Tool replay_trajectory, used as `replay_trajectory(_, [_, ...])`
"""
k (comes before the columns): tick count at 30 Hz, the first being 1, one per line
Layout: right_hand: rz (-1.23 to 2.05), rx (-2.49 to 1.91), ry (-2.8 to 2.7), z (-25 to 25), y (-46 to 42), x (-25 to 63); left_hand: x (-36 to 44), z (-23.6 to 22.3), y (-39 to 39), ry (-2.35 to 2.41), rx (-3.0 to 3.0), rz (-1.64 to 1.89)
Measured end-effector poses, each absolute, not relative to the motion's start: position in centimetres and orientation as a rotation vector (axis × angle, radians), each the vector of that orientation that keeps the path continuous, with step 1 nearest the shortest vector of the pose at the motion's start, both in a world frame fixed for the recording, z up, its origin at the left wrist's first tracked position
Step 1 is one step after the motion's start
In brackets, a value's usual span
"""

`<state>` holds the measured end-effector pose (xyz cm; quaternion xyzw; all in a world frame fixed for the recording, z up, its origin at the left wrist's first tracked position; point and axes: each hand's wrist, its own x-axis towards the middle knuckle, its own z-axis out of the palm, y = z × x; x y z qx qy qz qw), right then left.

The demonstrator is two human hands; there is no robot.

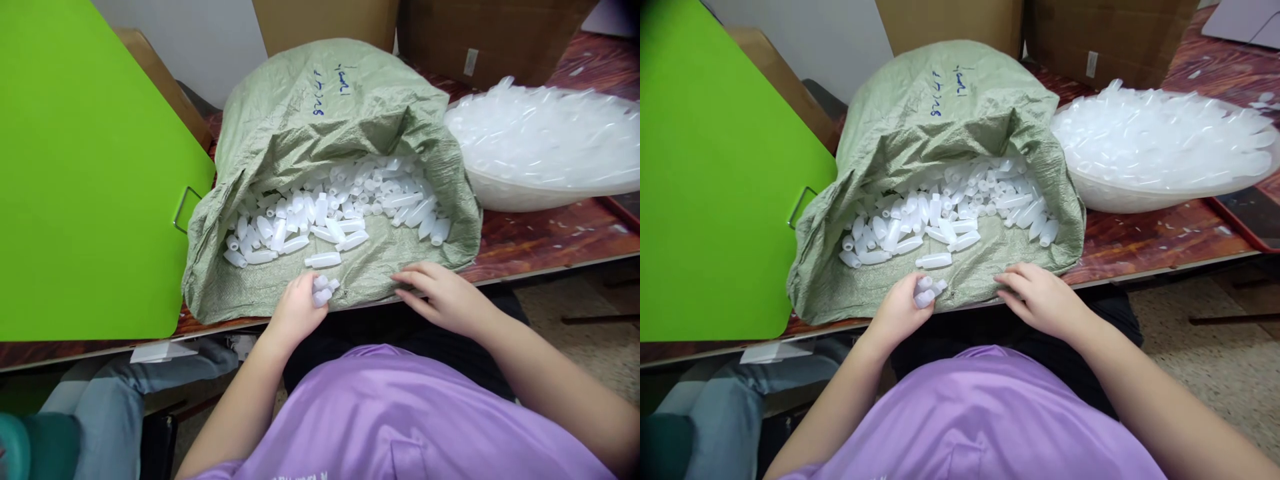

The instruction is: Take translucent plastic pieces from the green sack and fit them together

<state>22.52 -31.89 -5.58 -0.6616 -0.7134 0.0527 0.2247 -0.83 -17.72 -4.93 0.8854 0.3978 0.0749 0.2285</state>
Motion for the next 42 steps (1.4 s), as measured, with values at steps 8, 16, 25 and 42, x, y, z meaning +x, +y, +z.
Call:
replay_trajectory(8, [-0.078, -2.356, -1.739, -4.3, -22.0, 25.5, -1.5, -5.7, -18.1, 1.143, 2.494, 0.266])
replay_trajectory(16, [-0.002, -2.555, -1.879, -4.7, -15.2, 26.6, -1.3, -5.5, -18.3, 1.119, 2.545, 0.211])
replay_trajectory(25, [0.035, -2.471, -1.978, -5.1, -14.6, 26.3, -1.7, -5.3, -17.9, 1.106, 2.454, 0.255])
replay_trajectory(42, [0.488, -1.372, -1.897, -1.5, -22.1, 17.5, 0.1, -3.7, -18.7, 0.904, 1.872, 0.487])
